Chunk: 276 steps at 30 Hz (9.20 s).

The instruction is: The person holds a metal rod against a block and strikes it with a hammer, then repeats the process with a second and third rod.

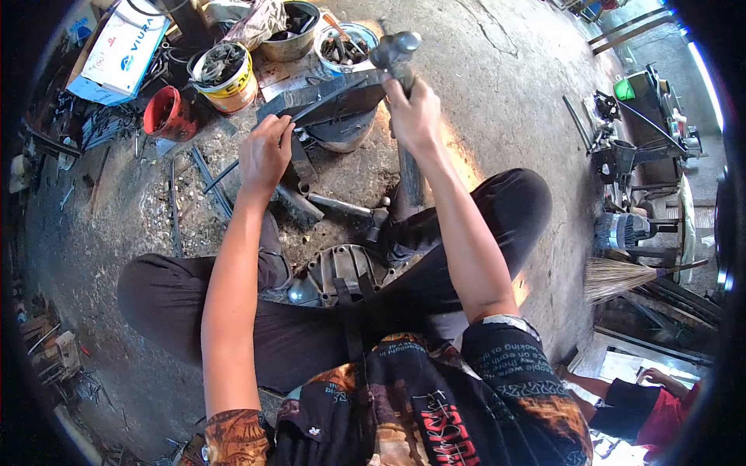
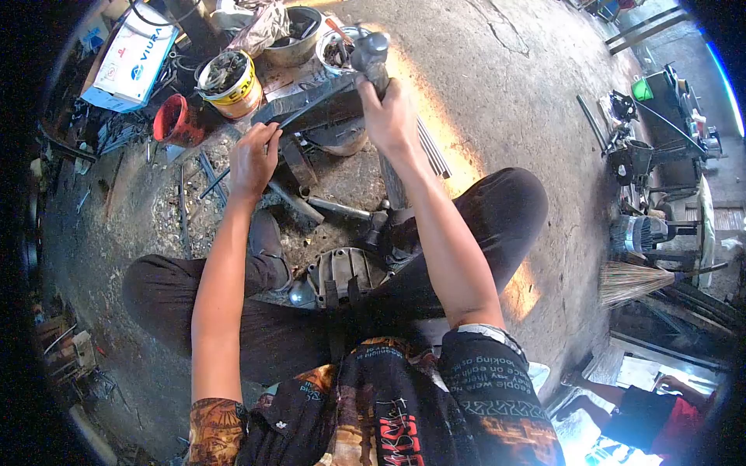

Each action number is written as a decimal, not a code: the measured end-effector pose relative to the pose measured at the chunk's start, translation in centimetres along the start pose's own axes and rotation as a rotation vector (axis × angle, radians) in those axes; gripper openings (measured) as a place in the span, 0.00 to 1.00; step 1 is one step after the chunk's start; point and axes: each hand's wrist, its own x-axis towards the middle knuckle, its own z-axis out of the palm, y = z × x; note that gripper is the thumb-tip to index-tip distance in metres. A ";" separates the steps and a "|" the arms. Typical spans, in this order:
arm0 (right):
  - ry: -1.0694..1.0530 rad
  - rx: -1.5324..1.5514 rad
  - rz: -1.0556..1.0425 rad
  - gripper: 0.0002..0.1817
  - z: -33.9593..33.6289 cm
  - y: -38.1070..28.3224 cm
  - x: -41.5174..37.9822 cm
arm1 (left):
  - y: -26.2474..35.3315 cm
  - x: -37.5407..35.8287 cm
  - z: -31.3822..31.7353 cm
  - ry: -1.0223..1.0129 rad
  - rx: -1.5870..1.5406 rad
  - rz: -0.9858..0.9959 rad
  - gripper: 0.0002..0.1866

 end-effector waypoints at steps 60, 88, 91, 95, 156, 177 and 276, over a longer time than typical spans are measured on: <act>0.074 0.061 0.036 0.28 1.3 3.2 1.3 | 0.4 0.0 0.4 0.035 -0.001 0.011 0.08; -0.049 0.197 0.218 0.25 1.0 3.4 1.1 | 0.9 -0.2 0.3 0.023 0.060 -0.027 0.10; 0.051 0.047 0.189 0.29 -0.1 1.7 0.5 | 0.7 0.0 0.2 -0.030 0.043 -0.073 0.09; 0.069 0.124 0.075 0.23 -0.6 1.3 0.9 | 0.7 -0.1 0.1 -0.023 0.042 -0.044 0.09; 0.045 0.222 0.132 0.29 1.9 4.6 1.8 | 0.1 -0.3 0.8 0.004 0.028 0.035 0.08; 0.102 -0.115 0.078 0.30 2.8 3.3 0.6 | 0.8 0.4 0.6 0.010 0.069 -0.011 0.07; -0.051 0.108 0.245 0.32 1.2 3.4 1.1 | -0.3 -0.5 -0.1 0.001 -0.002 -0.030 0.10</act>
